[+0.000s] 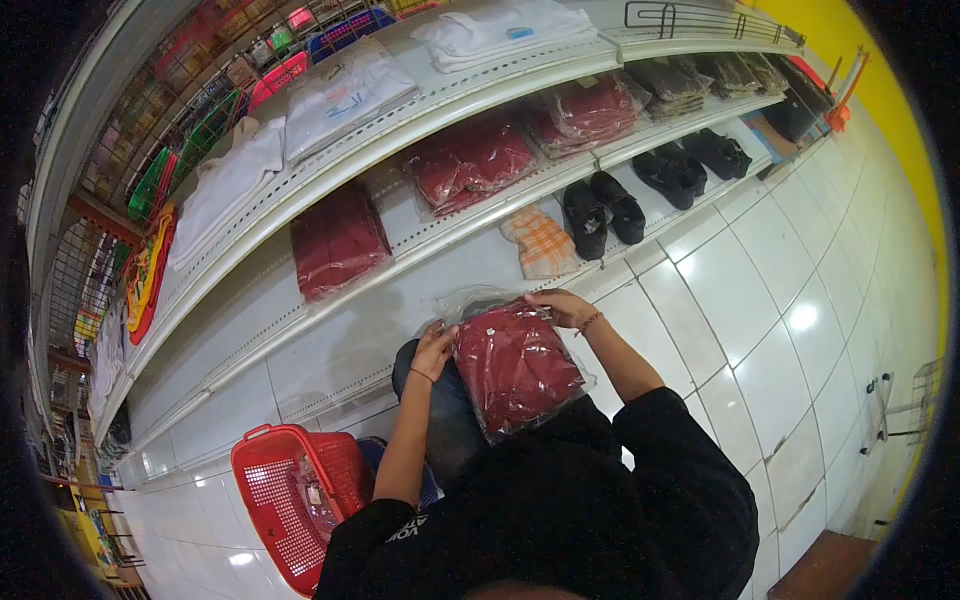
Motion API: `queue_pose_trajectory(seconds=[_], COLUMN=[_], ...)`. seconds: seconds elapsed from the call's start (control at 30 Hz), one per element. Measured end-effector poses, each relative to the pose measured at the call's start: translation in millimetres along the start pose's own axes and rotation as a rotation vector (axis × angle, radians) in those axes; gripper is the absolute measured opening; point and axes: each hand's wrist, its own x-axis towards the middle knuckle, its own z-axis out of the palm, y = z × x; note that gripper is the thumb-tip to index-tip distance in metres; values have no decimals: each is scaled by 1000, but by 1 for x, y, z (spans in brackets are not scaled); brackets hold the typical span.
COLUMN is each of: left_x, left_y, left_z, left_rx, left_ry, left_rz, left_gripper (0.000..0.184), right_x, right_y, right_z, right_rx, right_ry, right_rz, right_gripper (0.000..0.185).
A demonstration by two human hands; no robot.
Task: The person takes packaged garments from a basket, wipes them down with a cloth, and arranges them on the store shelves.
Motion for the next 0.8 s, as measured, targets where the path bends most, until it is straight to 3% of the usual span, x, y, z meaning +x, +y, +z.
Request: queue_pose_trajectory(seconds=[0.07,0.1,0.23,0.3,0.37,0.43,0.63,0.77,0.8], left_x=[10,14,36,42,41,37,21,14,7], left_y=[-7,-11,-14,-13,-4,4,31,37,39], left_z=[-3,-4,-5,-7,-7,-13,-4,-11,-11], left_rx=[-254,-256,-245,-239,-231,-150,96,185,185], left_ry=[19,19,102,96,117,121,90,46,46], left_rz=[-17,-19,12,22,210,186,388,540,537], left_gripper=[72,72,43,32,19,20,22,20,20], right_x=[-4,-5,-4,22,18,17,-18,-22,-28], right_y=[-4,-8,-22,-14,-27,-37,-66,-67,-68], right_z=[3,4,11,-1,4,6,28,18,17], right_rx=[120,119,116,158,125,-2,-316,-286,-352], right_ry=[-62,-61,-31,-165,-38,7,119,61,-21], right_rz=[-15,-13,97,-72,-148,-447,-456,-491,-593], right_gripper=[32,32,28,22,24,29,35,21,19])
